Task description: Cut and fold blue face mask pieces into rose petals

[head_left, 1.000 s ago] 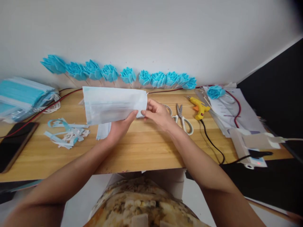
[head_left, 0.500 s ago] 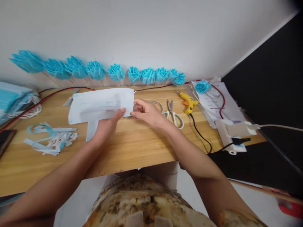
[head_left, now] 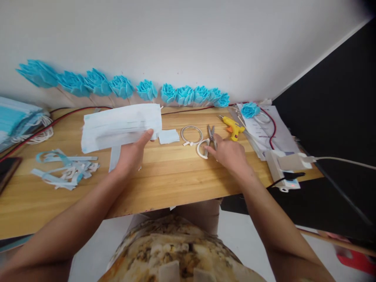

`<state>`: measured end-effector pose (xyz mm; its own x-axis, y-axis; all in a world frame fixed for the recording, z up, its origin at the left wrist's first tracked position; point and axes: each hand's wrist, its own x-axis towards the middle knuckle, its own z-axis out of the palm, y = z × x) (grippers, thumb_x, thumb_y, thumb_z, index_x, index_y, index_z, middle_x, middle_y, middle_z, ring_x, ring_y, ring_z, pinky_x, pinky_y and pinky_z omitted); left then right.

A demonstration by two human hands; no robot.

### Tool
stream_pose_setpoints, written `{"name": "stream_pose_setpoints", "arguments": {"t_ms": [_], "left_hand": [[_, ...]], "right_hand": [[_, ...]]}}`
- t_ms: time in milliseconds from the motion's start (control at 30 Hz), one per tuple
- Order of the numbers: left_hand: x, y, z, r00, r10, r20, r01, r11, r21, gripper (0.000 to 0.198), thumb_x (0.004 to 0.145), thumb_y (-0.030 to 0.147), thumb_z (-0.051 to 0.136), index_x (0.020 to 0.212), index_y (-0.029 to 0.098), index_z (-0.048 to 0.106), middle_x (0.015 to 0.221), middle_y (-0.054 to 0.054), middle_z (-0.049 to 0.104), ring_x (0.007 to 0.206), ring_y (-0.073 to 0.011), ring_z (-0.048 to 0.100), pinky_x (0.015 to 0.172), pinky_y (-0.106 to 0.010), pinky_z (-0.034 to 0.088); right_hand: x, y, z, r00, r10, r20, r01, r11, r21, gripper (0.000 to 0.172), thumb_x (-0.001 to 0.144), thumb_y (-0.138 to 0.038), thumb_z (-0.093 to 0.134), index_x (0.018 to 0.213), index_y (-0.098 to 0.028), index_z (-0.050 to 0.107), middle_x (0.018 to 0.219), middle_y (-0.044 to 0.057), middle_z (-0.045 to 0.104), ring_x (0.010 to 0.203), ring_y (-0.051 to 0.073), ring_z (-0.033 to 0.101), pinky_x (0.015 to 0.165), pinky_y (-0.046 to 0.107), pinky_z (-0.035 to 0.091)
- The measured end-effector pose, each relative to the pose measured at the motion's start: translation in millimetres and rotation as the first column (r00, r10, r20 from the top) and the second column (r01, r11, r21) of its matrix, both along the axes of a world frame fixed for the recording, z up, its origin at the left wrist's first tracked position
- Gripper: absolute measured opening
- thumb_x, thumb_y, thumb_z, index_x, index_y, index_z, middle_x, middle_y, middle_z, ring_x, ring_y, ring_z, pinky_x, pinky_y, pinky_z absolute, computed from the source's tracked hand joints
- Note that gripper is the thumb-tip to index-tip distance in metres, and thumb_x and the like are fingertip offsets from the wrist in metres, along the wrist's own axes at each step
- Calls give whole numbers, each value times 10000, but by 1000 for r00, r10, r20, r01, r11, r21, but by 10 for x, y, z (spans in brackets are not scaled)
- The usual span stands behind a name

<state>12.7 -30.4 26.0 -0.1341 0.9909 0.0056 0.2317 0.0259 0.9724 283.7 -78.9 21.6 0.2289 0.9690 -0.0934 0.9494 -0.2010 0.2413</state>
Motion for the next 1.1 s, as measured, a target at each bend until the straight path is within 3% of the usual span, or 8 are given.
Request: {"name": "stream_pose_setpoints", "arguments": {"t_ms": [233,400,533,667,767,833,933,1100], "left_hand": [[-9,17,7,1000,8,11,-8,1000,1,307,816,485,664,653,240,581,998,-84,762,1113,-300,664,1092,-392,480],[-20,38,20,1000,16,-12,-16,1000,-3,304,812,501,650,648,256,576,989,-76,761,1138,-304,645,1099,-382,473],[-25,38,8,999,17,-28,-18,1000,-23,311,819,501,652,640,257,583,1022,-66,771,1138,-311,644,1101,-397,470],[-35,41,-4,1000,3,1,-3,1000,-11,325,831,504,656,645,244,598,1044,-72,762,1138,-309,646,1128,-401,440],[-40,44,17,999,-33,-24,33,999,-12,303,848,461,643,645,238,604,1040,-75,760,1133,-300,647,1122,-391,437],[-39,44,34,999,-43,-28,42,999,-9,290,852,433,632,643,234,603,1046,-75,758,1126,-285,648,1120,-377,436],[-35,49,34,1000,-26,-15,25,999,-20,287,848,431,632,645,229,611,1064,-75,758,1136,-278,642,1132,-374,425],[-49,74,-45,1000,-19,-7,19,1000,-7,297,840,464,648,647,241,610,1061,-68,763,1149,-285,637,1124,-370,430]], "right_hand": [[66,-168,14,998,9,-59,-13,997,-72,536,982,-367,521,1474,-154,514,1091,188,792,972,354,763,748,374,500],[101,-298,-58,998,6,-62,-9,999,-46,644,974,-538,549,1493,-159,505,1072,189,791,958,367,762,722,371,492],[106,-273,-9,998,-9,-66,6,999,-38,575,1028,-525,485,1465,-155,541,1011,171,796,912,344,760,695,356,467],[98,-81,95,994,55,-94,-43,992,122,422,1046,-397,502,1403,-201,614,1106,156,768,971,324,729,714,352,463],[60,144,91,930,326,-173,-300,941,160,331,1008,-253,584,1326,-217,667,1214,142,722,1158,302,658,834,338,476],[44,299,43,876,423,-232,-411,906,102,272,996,-224,611,1249,-189,704,1194,140,719,1174,284,640,891,331,468],[79,522,-49,870,417,-263,-415,907,67,190,1001,-230,608,1122,-162,738,1143,135,733,1123,269,652,870,323,460],[217,777,-80,918,332,-218,-316,943,105,257,1030,-267,545,1149,-151,740,1178,153,739,1135,293,658,846,341,458]]}}
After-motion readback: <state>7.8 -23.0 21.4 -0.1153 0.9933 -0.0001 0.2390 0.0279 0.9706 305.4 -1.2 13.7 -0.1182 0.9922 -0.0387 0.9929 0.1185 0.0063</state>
